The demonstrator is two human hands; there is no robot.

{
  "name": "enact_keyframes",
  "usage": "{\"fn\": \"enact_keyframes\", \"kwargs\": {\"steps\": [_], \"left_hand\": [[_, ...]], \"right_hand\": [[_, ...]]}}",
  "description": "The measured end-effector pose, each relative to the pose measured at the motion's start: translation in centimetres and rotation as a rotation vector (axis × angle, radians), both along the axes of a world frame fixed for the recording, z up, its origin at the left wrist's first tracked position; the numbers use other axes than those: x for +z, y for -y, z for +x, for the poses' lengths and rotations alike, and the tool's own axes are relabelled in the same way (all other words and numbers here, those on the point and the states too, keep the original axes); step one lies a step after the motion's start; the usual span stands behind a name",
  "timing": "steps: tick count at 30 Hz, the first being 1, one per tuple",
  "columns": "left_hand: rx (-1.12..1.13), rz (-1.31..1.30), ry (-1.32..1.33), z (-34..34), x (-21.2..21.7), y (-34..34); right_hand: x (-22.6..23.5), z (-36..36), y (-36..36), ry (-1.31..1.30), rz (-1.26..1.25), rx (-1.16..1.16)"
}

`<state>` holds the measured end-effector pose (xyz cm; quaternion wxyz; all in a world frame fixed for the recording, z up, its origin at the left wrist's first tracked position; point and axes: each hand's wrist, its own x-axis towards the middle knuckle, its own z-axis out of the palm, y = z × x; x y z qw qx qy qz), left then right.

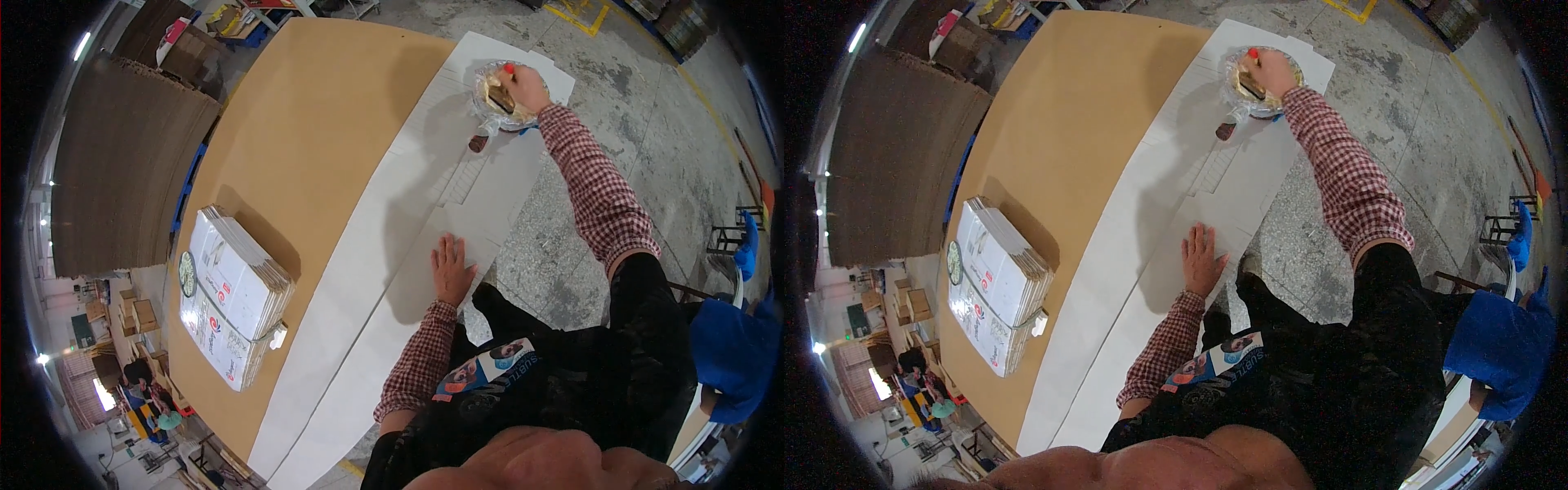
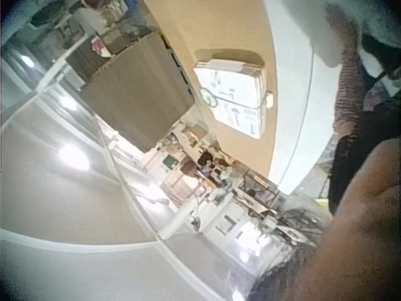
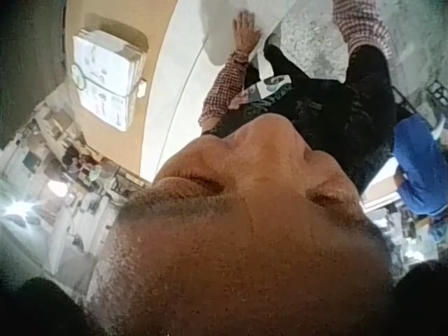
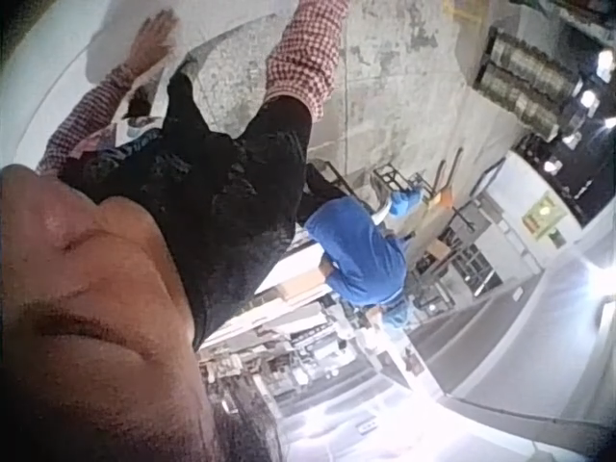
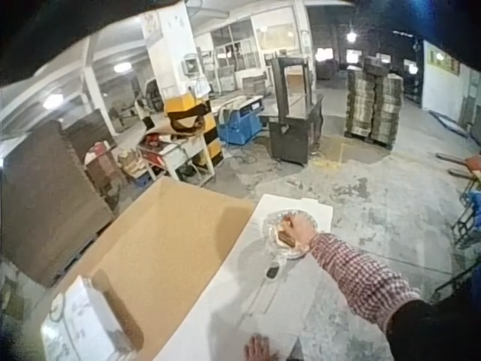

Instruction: The person is applying glue or white paint to the edges of a stack of paper sheets using a wide brush.

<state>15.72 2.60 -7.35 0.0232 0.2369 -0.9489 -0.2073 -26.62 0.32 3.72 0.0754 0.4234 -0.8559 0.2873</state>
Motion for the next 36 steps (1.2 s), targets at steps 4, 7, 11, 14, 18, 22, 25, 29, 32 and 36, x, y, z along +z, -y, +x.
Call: {"fn": "enact_keyframes", "kwargs": {"steps": [4, 7, 11, 14, 18, 22, 25, 29, 32, 36], "left_hand": [[-0.013, -0.008, 0.015, -0.1, -0.1, 0.3], [-0.024, 0.009, -0.005, 0.2, -0.4, 0.5], [-0.036, 0.014, -0.023, -0.1, -0.6, 0.5], [-0.025, 0.0, -0.023, 0.7, -1.0, 0.7], [-0.03, 0.01, -0.04, 1.1, -0.6, 0.6], [-0.08, 0.039, -0.1, -0.3, -0.9, 0.6], [0.046, 0.052, -0.203, 2.6, -2.3, 1.4], [-0.007, 0.009, -0.157, 2.4, -0.7, 0.9], [-0.023, -0.049, -0.127, 3.1, -0.6, 0.6], [-0.055, -0.019, -0.121, 3.4, -0.4, -0.1]], "right_hand": [[1.8, -3.3, -1.4, 0.205, -0.171, 0.022], [1.9, -5.2, -2.0, 0.424, -0.139, 0.008], [2.1, -6.7, -2.6, 0.34, -0.106, 0.004], [2.7, -5.2, -1.9, 0.268, -0.071, 0.021], [4.6, -4.5, -1.5, -0.13, 0.272, -0.031], [2.6, -5.2, -3.3, -0.234, 0.075, 0.036], [3.2, 1.3, 0.1, -0.006, 0.057, 0.187], [4.5, 0.3, -1.6, -0.214, 0.12, 0.243], [6.0, 1.3, -2.9, -0.035, -0.032, 0.114], [7.5, 3.8, -8.5, 0.345, -0.477, -0.151]]}}
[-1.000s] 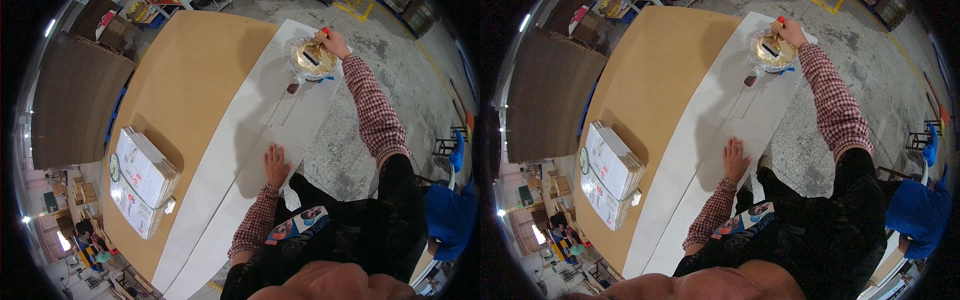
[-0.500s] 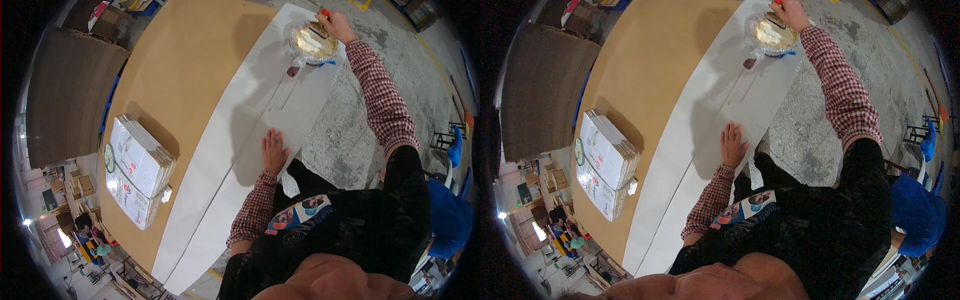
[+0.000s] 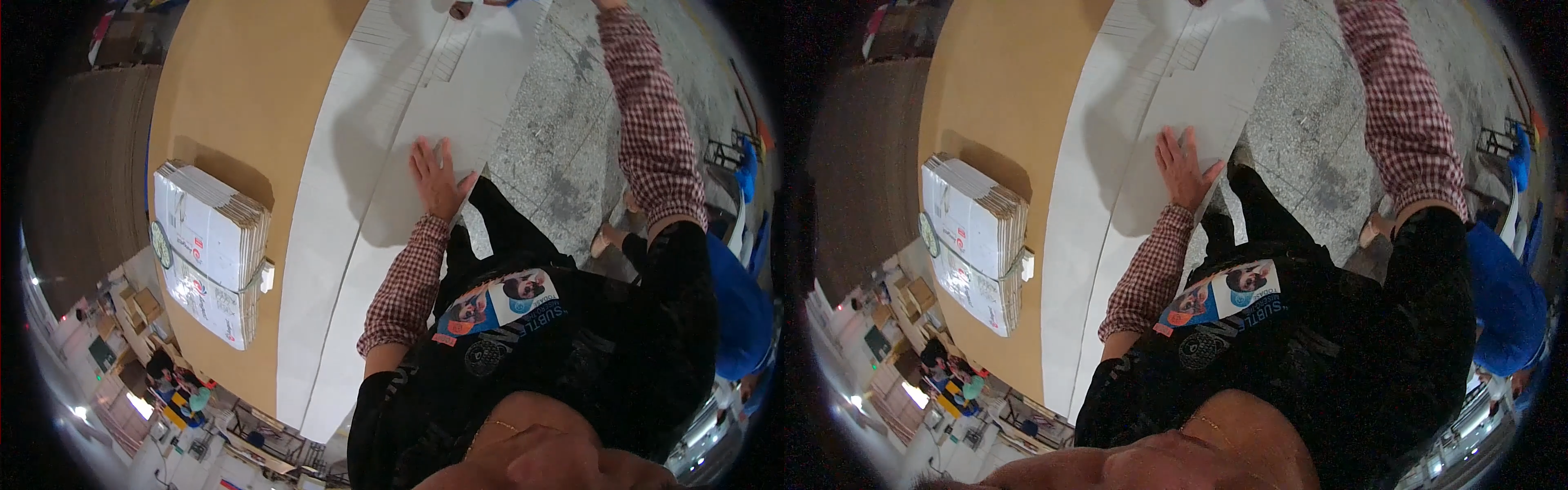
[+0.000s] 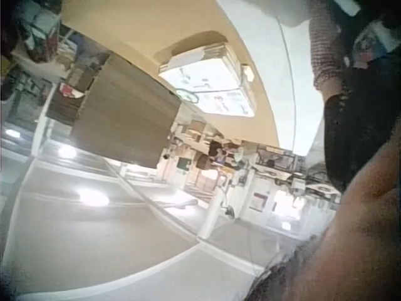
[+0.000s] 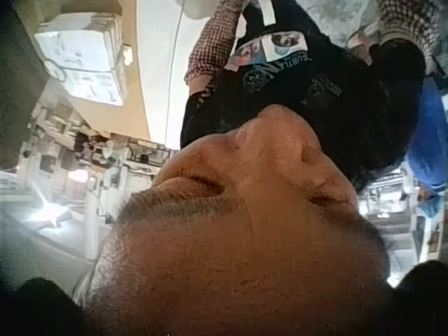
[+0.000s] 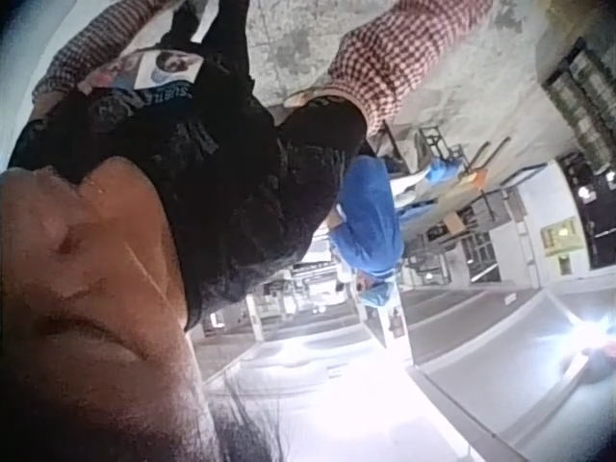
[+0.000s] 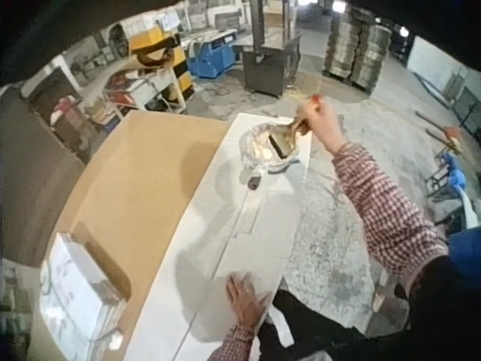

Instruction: The person is applying glue or white paint to the edges of a stack of paper sheets using a wide brush.

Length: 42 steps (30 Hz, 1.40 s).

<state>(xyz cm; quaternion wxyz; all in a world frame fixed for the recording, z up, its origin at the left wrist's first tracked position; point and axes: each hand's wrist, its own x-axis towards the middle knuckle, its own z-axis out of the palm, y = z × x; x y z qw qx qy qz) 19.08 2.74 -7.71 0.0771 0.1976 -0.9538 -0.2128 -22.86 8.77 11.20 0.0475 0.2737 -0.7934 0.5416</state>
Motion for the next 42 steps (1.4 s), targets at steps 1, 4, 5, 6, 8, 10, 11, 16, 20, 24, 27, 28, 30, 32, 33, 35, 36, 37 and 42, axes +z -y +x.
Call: {"fn": "enact_keyframes", "kwargs": {"steps": [1, 4, 5, 6, 8, 10, 11, 16, 20, 24, 27, 28, 30, 32, 33, 35, 36, 37, 42], "left_hand": [[0.013, -0.053, 0.036, -0.1, 0.1, -0.3], [-0.006, -0.127, 0.045, -0.5, -0.4, -0.8], [-0.021, -0.148, 0.016, -0.8, -0.6, -1.1], [-0.043, -0.144, 0.01, -1.3, -0.7, -1.3], [-0.043, -0.161, 0.113, 0.1, -1.1, -0.4], [-0.072, -0.133, 0.092, 0.1, -1.0, -0.3], [-0.089, -0.104, 0.066, 0.0, -0.9, -0.1], [-0.156, -0.092, 0.028, -0.3, 0.8, 1.0], [-0.189, -0.121, -0.01, -0.3, 0.9, 1.3], [-0.18, -0.135, 0.061, -0.3, 1.2, 1.6], [-0.17, -0.111, 0.076, -0.4, 1.3, 1.7], [-0.162, -0.096, 0.081, -0.5, 1.4, 1.7], [-0.15, -0.078, 0.092, -0.7, 1.5, 1.6], [-0.146, -0.084, 0.086, -0.7, 1.5, 1.6], [-0.146, -0.081, 0.091, -0.7, 1.5, 1.6], [-0.137, -0.082, 0.096, -0.7, 1.7, 1.7], [-0.138, -0.078, 0.1, -0.6, 1.8, 1.8], [-0.146, -0.089, 0.093, -0.5, 1.7, 1.8], [-0.144, -0.079, 0.114, -0.6, 1.8, 1.5]], "right_hand": [[0.0, 0.8, -2.2, 0.299, -0.259, -0.006], [-2.7, 5.2, -10.3, 0.601, -0.736, 0.051], [-4.6, 6.5, -14.5, 0.673, -0.811, 0.117], [-6.3, 8.1, -17.7, 0.745, -0.888, 0.184], [-7.2, 17.1, -16.6, 0.86, -0.776, 0.295], [-7.3, 22.8, -17.6, 0.971, -0.834, 0.185], [-7.7, 24.8, -18.0, 0.972, -0.843, 0.174], [-10.8, 29.5, -17.7, 0.836, -0.828, 0.023], [-12.3, 29.9, -16.5, 0.636, -0.442, -0.007], [-12.0, 29.3, -14.5, 0.473, -0.122, -0.012], [-12.0, 28.7, -13.7, 0.501, -0.077, 0.027], [-12.3, 28.4, -13.3, 0.478, -0.088, 0.026], [-12.3, 27.7, -12.9, 0.477, -0.091, 0.015], [-12.5, 27.6, -12.4, 0.475, -0.094, 0.001], [-12.8, 27.5, -12.3, 0.453, -0.072, 0.009], [-12.9, 27.9, -12.2, 0.437, -0.044, 0.016], [-12.7, 28.3, -12.3, 0.428, -0.032, 0.06], [-12.7, 28.7, -12.4, 0.422, -0.02, 0.102], [-12.5, 28.9, -12.1, 0.394, -0.085, -0.009]]}}
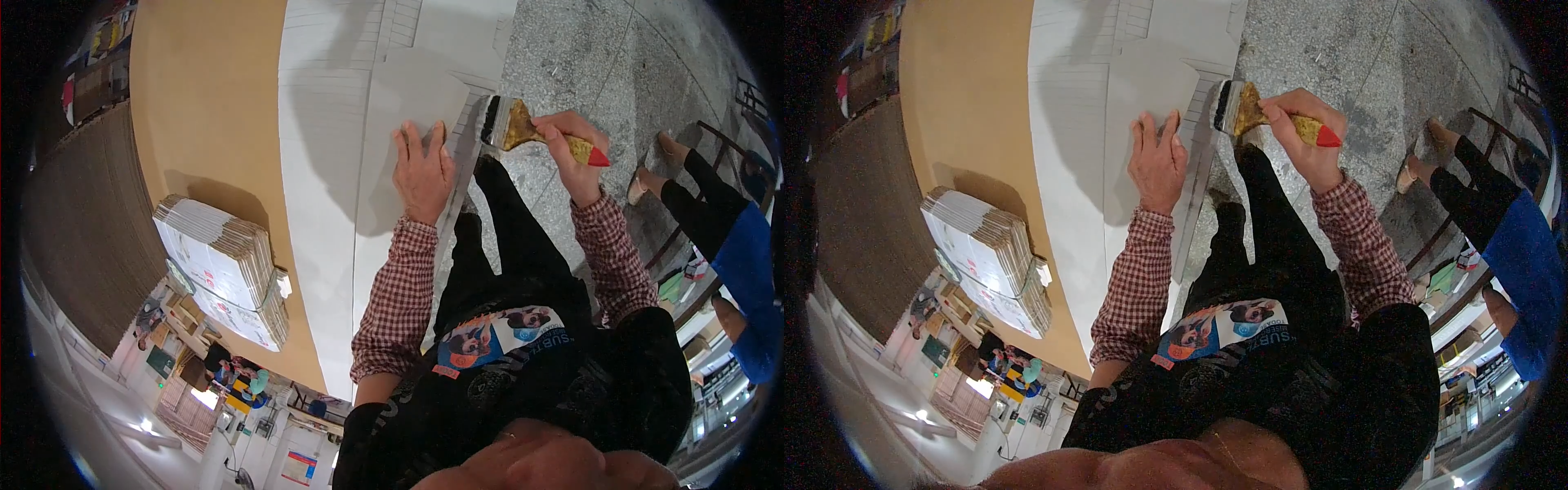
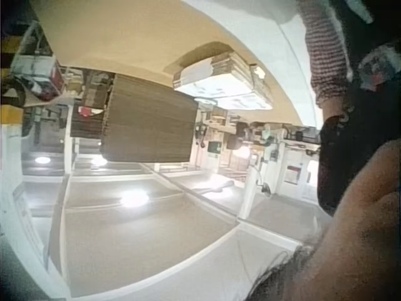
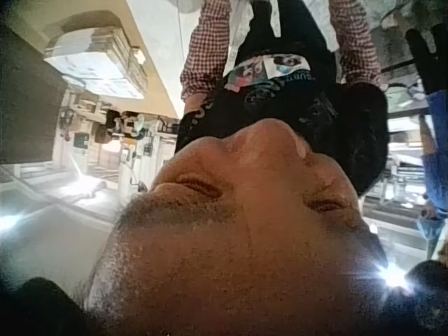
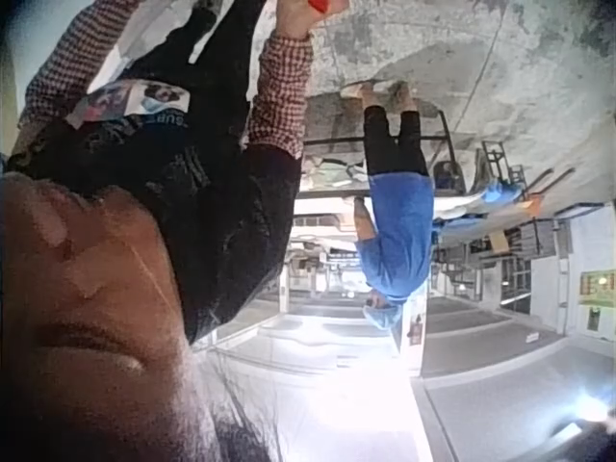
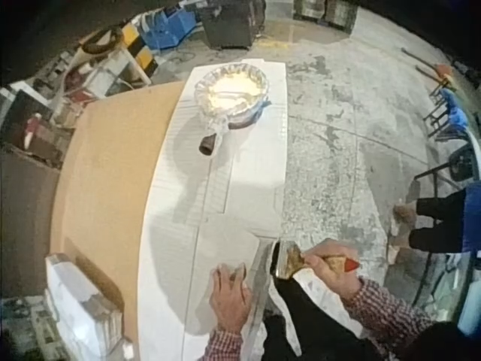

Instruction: The person is applying glue or white paint to the edges of a stack of paper sheets using a wide brush.

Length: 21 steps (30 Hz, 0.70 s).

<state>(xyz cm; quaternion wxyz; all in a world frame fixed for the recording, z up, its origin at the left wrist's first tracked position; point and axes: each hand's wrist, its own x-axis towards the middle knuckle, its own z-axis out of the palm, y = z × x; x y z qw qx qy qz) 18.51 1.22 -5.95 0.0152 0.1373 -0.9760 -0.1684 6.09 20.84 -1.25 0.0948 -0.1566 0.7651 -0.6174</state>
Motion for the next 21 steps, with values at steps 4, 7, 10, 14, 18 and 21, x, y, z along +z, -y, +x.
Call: {"fn": "enact_keyframes", "kwargs": {"steps": [4, 7, 10, 14, 18, 21], "left_hand": [[-0.012, 0.004, -0.024, -0.2, 0.1, 0.0], [-0.013, -0.002, -0.028, -0.1, 0.0, 0.1], [-0.016, -0.005, -0.036, -0.2, 0.0, 0.1], [-0.007, 0.012, -0.034, -0.4, 0.2, 0.0], [-0.028, 0.007, 0.018, 0.0, -0.1, 0.2], [-0.027, 0.007, -0.008, 0.0, -0.3, 0.4]], "right_hand": [[-0.2, 0.6, -0.6, 0.029, 0.023, 0.084], [0.3, 0.2, -0.2, -0.002, -0.017, 0.052], [-0.7, -0.5, 0.5, -0.072, 0.027, 0.002], [0.0, -0.2, -0.6, -0.046, -0.007, 0.051], [-0.9, -0.9, 0.2, -0.078, 0.041, -0.021], [-0.5, -1.1, -0.5, -0.02, 0.007, 0.08]]}}
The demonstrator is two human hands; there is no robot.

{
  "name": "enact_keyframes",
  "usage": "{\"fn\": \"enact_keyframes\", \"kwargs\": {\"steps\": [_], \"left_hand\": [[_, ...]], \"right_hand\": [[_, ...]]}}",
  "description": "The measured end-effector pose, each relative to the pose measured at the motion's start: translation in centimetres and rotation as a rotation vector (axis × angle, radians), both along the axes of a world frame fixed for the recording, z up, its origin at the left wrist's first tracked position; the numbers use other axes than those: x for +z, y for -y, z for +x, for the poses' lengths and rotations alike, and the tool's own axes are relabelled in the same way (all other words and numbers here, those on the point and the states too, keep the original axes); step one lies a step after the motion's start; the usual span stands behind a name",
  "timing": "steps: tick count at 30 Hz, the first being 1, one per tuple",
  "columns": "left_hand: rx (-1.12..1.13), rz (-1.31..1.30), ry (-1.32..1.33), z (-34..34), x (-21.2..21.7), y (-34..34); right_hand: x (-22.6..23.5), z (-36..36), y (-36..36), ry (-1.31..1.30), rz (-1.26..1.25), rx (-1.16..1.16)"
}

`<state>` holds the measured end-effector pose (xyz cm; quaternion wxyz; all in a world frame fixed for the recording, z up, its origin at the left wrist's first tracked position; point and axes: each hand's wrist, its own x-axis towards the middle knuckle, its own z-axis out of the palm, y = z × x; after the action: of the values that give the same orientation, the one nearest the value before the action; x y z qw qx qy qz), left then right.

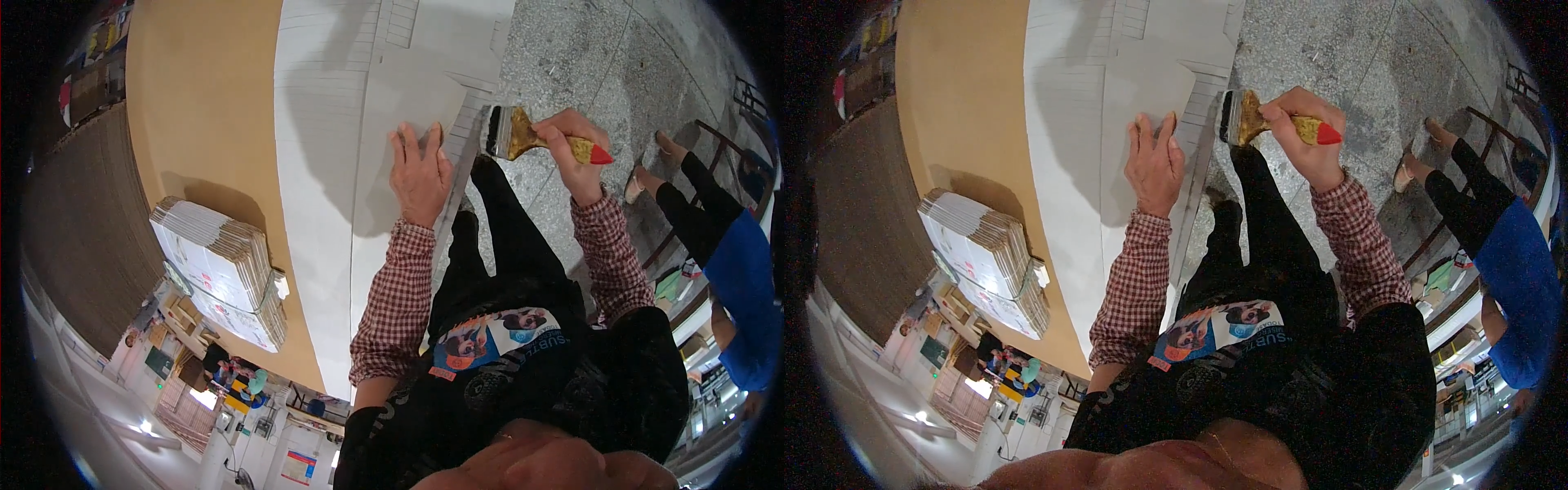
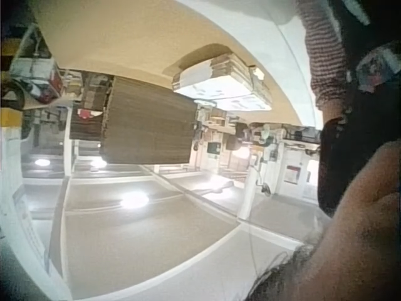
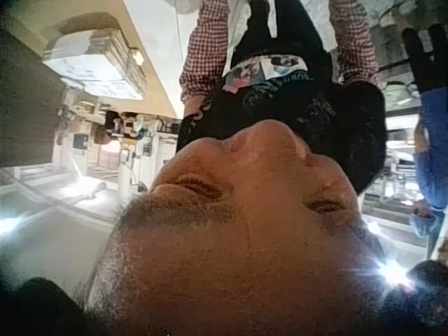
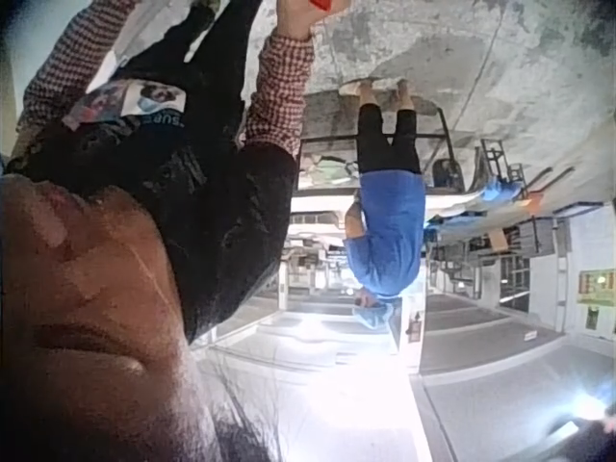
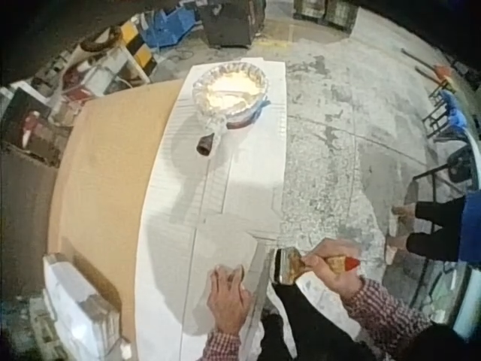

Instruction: The person is applying glue or white paint to the edges of a stack of paper sheets using a wide brush.

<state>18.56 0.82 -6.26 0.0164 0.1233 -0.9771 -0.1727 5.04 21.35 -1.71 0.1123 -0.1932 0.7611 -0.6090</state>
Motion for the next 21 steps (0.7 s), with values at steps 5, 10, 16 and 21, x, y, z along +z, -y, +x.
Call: {"fn": "enact_keyframes", "kwargs": {"steps": [5, 10, 16, 21], "left_hand": [[-0.001, -0.013, -0.007, 0.0, 0.0, -0.2], [0.009, -0.007, -0.012, 0.0, 0.0, -0.1], [0.035, 0.011, -0.004, -0.1, 0.2, -0.3], [0.05, 0.012, -0.004, 0.0, 0.2, -0.5]], "right_hand": [[-0.4, -0.8, 0.6, -0.05, -0.023, -0.138], [0.3, -1.6, 0.5, -0.078, -0.02, -0.092], [-0.7, -1.5, -0.1, -0.089, 0.013, -0.066], [-1.1, -1.4, 0.1, -0.178, -0.017, -0.113]]}}
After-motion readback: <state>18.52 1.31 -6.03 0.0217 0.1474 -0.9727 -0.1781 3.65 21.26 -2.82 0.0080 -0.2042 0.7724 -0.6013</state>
